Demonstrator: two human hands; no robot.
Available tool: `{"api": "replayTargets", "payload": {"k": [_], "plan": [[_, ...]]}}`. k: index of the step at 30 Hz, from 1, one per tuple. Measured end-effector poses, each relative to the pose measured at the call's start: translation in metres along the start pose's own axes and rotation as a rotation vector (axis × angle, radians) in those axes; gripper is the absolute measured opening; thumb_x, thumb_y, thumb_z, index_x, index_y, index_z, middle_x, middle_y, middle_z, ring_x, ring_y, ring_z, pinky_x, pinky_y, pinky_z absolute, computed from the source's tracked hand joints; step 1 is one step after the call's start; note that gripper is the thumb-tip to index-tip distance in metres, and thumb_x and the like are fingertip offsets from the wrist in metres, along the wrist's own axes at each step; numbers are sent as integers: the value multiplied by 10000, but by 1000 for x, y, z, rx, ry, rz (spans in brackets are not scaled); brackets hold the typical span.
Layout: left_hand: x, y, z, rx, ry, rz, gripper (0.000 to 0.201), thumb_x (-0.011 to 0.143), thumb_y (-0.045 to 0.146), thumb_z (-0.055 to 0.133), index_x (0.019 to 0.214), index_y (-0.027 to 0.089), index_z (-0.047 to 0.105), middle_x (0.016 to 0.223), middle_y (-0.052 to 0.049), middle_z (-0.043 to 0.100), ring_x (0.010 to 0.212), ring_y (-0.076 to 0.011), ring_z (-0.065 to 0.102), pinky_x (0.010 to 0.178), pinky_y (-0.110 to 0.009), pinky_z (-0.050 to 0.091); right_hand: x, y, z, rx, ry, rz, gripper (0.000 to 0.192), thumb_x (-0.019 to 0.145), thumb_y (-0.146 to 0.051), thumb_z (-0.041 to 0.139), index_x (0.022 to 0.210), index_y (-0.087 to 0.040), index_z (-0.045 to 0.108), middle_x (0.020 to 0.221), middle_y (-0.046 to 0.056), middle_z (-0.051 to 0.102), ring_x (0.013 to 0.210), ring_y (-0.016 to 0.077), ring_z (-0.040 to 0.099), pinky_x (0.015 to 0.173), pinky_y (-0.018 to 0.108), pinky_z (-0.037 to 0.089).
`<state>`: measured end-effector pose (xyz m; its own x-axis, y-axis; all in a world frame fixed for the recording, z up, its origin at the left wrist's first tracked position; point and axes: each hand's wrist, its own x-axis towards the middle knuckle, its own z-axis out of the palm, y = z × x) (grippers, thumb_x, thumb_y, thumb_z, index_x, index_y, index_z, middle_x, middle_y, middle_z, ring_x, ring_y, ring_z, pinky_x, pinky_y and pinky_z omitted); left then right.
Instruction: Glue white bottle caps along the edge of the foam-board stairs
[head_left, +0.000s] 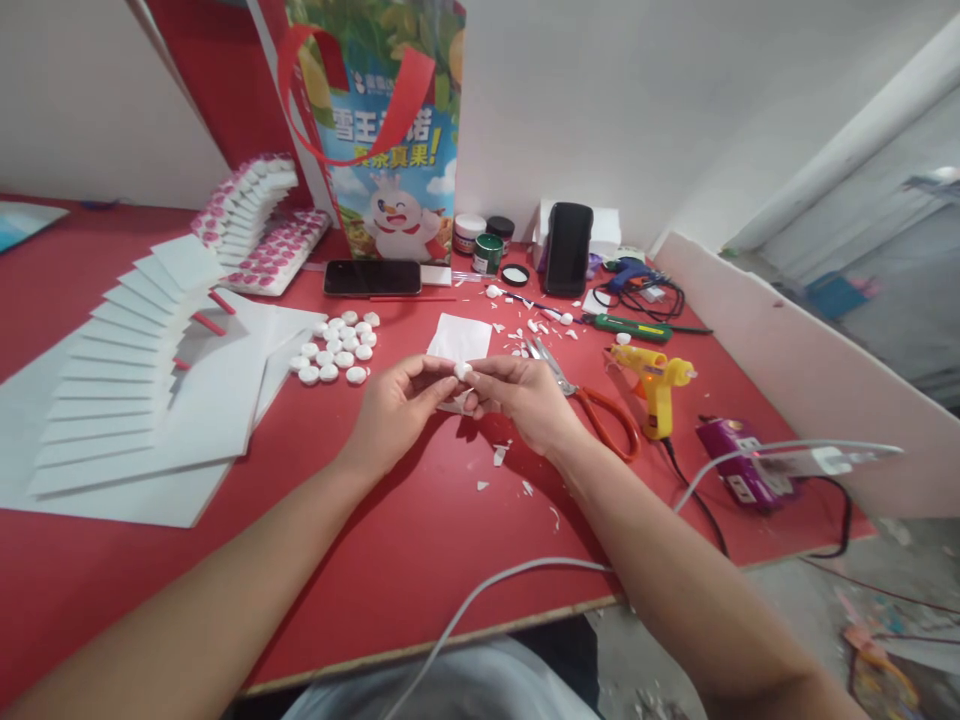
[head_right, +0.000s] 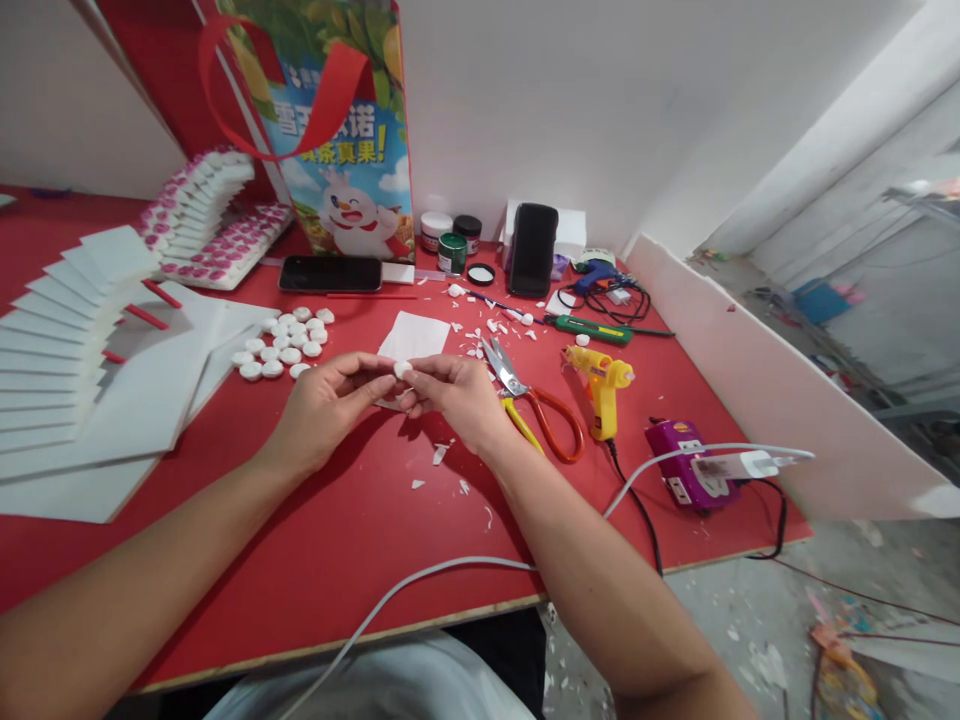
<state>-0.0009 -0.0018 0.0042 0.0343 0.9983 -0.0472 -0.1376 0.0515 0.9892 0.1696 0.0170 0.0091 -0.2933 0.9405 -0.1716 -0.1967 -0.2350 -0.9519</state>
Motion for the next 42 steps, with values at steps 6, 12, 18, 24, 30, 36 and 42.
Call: {"api": "replayTargets", "payload": {"k": [6, 12, 18, 24, 30, 36, 42], "plan": [[1, -1, 0, -43, 32, -17, 409, 649, 486, 916, 835, 165, 744, 792, -39, 760, 748, -193, 709, 769, -329, 587, -2, -4, 1, -108, -27, -57, 308, 724, -404, 862, 895, -153, 810, 690, 15, 733, 566, 107, 640, 572, 250, 574], [2, -2, -2, -179, -54, -84, 348, 657, 391, 929, 801, 157, 716, 754, -26, 752, 710, -176, 706, 797, -355, 588, -6, -10, 2, -296, -64, -152, 256, 798, -400, 795, 901, -168, 829, 600, -10, 694, 539, 115, 637, 602, 273, 571], [2, -1, -2, -238, -105, -117, 314, 678, 350, 918, 797, 145, 711, 756, -37, 754, 698, -197, 719, 800, -390, 593, -7, -12, 3, -332, -78, -171, 287, 797, -443, 797, 884, -170, 815, 606, -9, 692, 539, 122, 641, 606, 282, 570], [6, -1, 0, -303, -89, -133, 400, 715, 471, 880, 823, 114, 734, 764, -60, 753, 672, -164, 704, 742, -313, 577, -6, -12, 3, -270, 13, -91, 302, 766, -415, 811, 882, -139, 771, 610, -10, 682, 523, 107, 617, 549, 248, 532], [6, -1, -1, -277, -63, -184, 380, 627, 355, 952, 835, 130, 726, 788, -45, 760, 710, -160, 709, 756, -305, 576, -5, -4, 3, -400, -29, -141, 315, 821, -385, 741, 1007, -130, 754, 701, 12, 703, 586, 136, 653, 614, 286, 541], [6, 0, -4, -406, -86, -286, 357, 611, 324, 962, 807, 113, 751, 803, -44, 747, 753, -140, 689, 819, -277, 559, -8, 4, 6, -648, 24, -388, 414, 836, -240, 676, 1238, -159, 615, 791, -23, 632, 631, 117, 583, 623, 271, 475], [5, -4, -3, -432, -171, -314, 386, 631, 377, 962, 801, 96, 759, 821, -69, 747, 808, -152, 687, 834, -265, 543, -13, 1, 13, -787, 88, -494, 110, 876, -223, 633, 969, -172, 662, 763, -21, 600, 667, 109, 560, 641, 250, 448]]}}
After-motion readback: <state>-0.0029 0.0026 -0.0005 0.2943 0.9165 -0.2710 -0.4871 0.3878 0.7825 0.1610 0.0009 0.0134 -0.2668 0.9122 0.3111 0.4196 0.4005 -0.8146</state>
